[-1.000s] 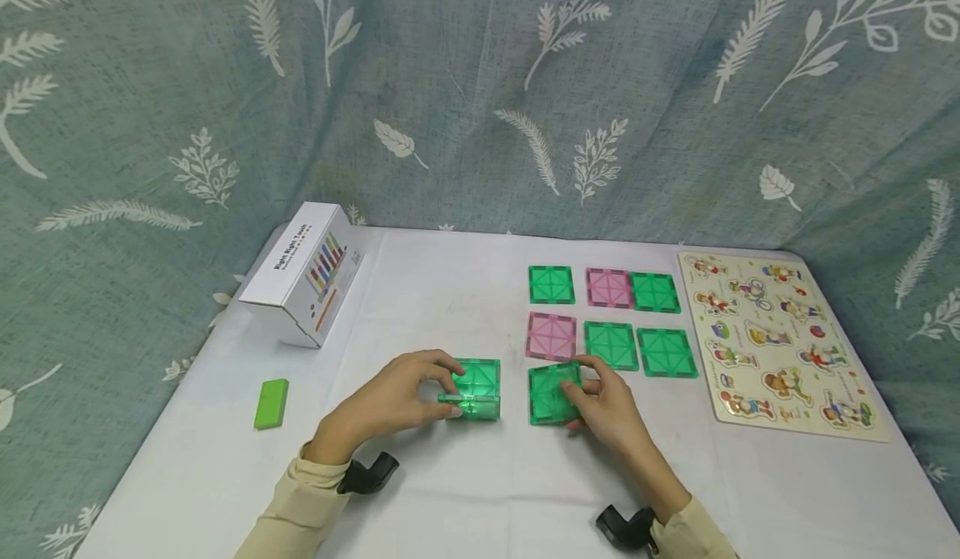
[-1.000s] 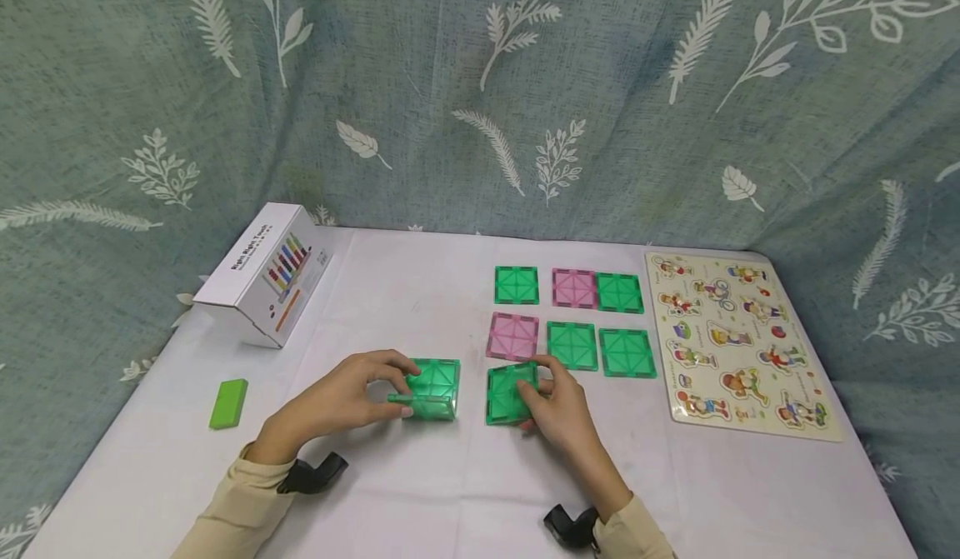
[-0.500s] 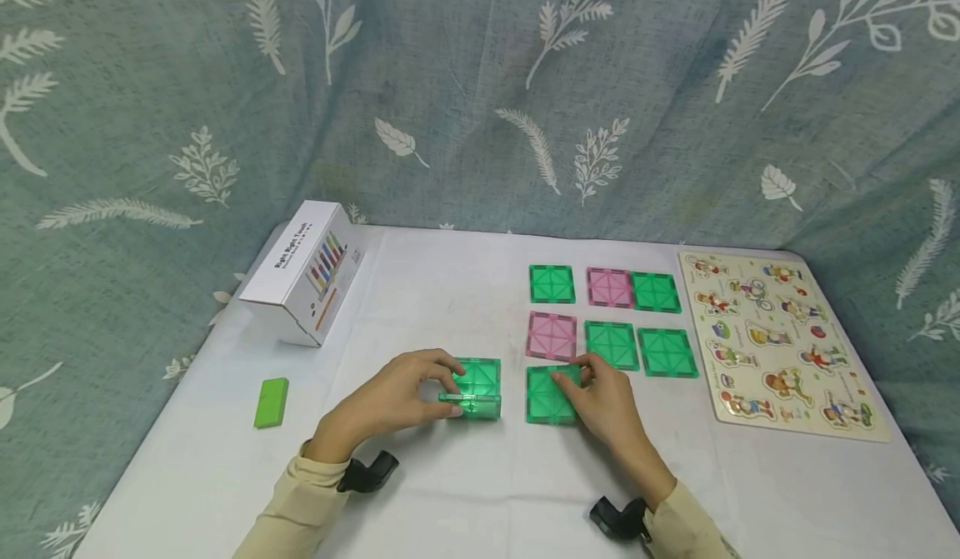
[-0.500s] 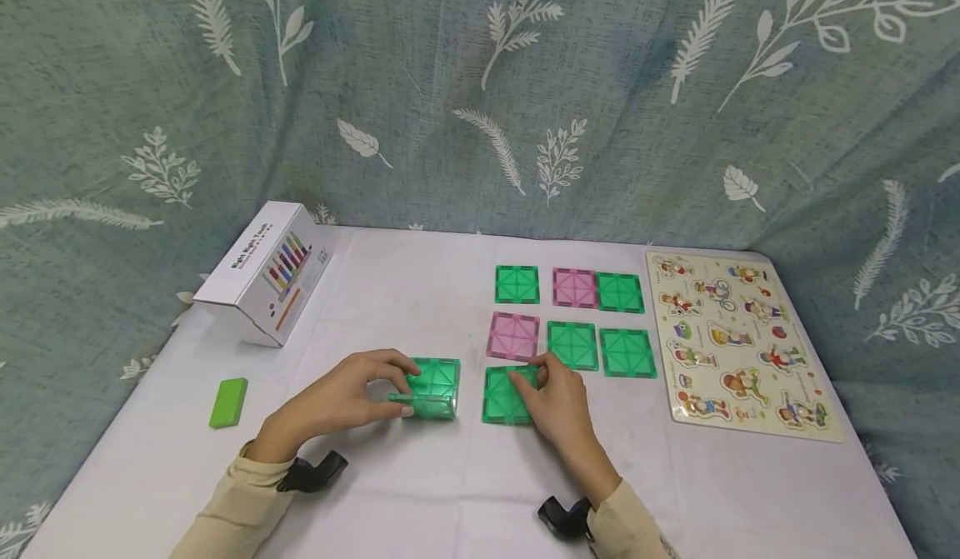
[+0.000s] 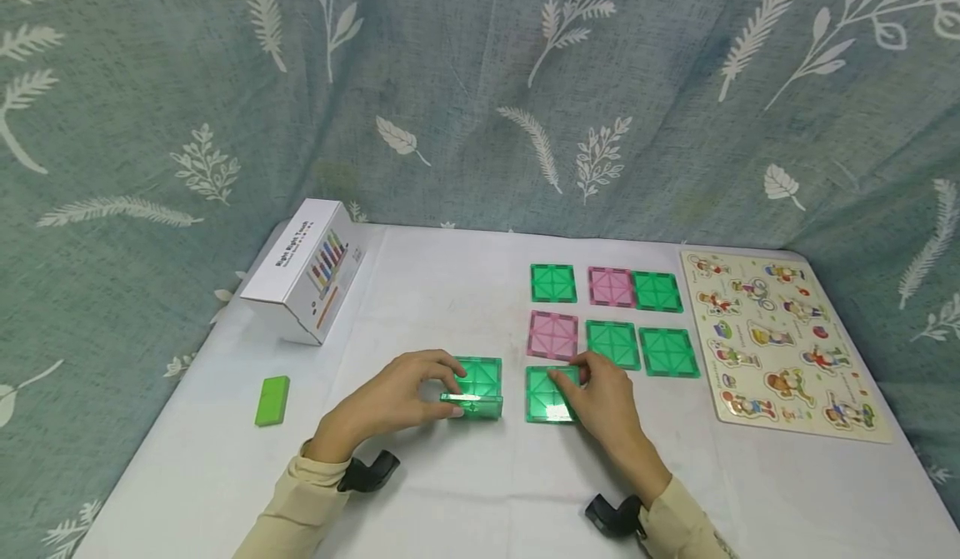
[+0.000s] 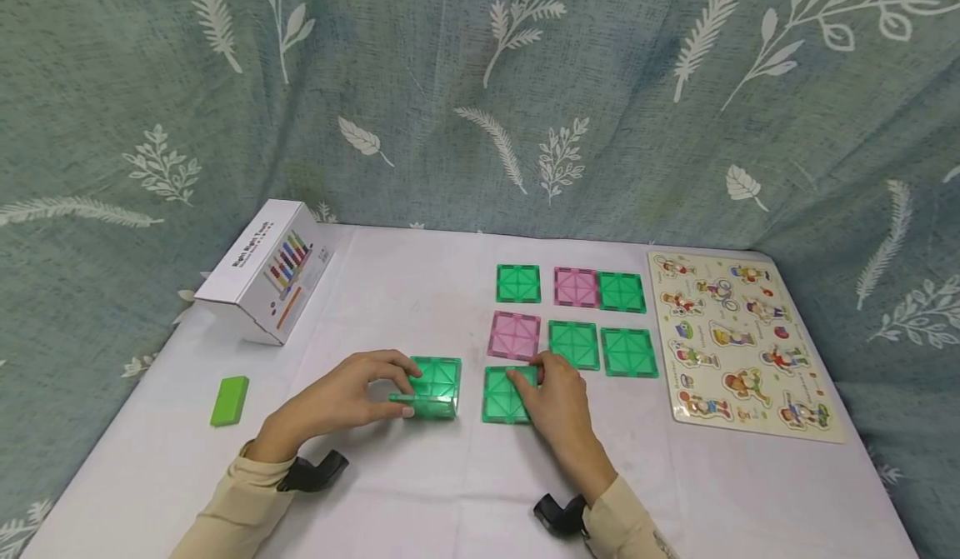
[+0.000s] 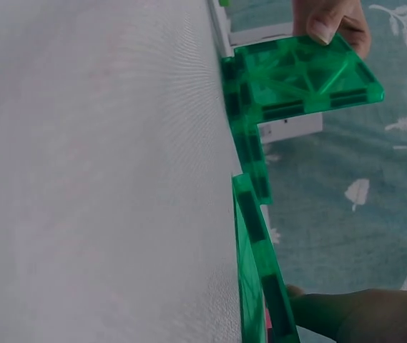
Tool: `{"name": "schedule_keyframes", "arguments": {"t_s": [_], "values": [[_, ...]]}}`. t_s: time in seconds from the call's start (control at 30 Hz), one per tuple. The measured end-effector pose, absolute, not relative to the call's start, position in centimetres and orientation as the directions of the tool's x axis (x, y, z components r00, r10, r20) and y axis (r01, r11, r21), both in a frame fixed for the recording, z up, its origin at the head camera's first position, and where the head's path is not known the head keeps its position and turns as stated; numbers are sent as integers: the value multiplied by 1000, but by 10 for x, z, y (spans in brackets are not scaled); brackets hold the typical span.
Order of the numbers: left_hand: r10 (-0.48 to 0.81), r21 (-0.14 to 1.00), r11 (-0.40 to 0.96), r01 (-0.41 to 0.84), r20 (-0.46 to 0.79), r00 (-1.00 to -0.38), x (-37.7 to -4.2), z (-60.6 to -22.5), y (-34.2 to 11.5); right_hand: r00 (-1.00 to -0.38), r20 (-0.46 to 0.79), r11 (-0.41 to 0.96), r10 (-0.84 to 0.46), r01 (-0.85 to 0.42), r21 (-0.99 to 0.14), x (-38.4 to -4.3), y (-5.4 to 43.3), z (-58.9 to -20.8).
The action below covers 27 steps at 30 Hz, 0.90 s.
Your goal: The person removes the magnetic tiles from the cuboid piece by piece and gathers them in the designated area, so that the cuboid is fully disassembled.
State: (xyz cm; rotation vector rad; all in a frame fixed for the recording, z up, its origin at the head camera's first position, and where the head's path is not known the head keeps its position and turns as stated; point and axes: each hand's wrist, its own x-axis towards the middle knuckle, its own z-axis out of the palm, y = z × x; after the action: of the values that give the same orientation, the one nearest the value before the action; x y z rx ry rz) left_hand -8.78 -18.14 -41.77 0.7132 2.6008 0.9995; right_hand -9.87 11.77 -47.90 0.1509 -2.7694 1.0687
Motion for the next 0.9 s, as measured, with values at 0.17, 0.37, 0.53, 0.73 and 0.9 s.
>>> {"name": "schedule_keyframes", "arguments": {"t_s": [0.17,0.37,0.53,0.73,0.9], "values": [[534,679,646,350,-74,-842,-87,-418,-181,-974,222,767,-36,-169,-619,-99,117,-479],[534,683,645,342,-84,-841,-86,-416,-181,-979,196,813,-58,-160,-560,-101,116,-478],[540,694,636,337,-88,-837,-86,-415,-182,-988,140,818,-57,-127,-562,-103,114,-476],[556,690,633,351,-89,-827,-86,-413,-184,-991,120,821,-52,-111,-561,-102,113,-476],[573,687,633,357,-107,-812,-87,-410,-187,-989,136,827,-49,-116,-550,-100,113,-475]]}}
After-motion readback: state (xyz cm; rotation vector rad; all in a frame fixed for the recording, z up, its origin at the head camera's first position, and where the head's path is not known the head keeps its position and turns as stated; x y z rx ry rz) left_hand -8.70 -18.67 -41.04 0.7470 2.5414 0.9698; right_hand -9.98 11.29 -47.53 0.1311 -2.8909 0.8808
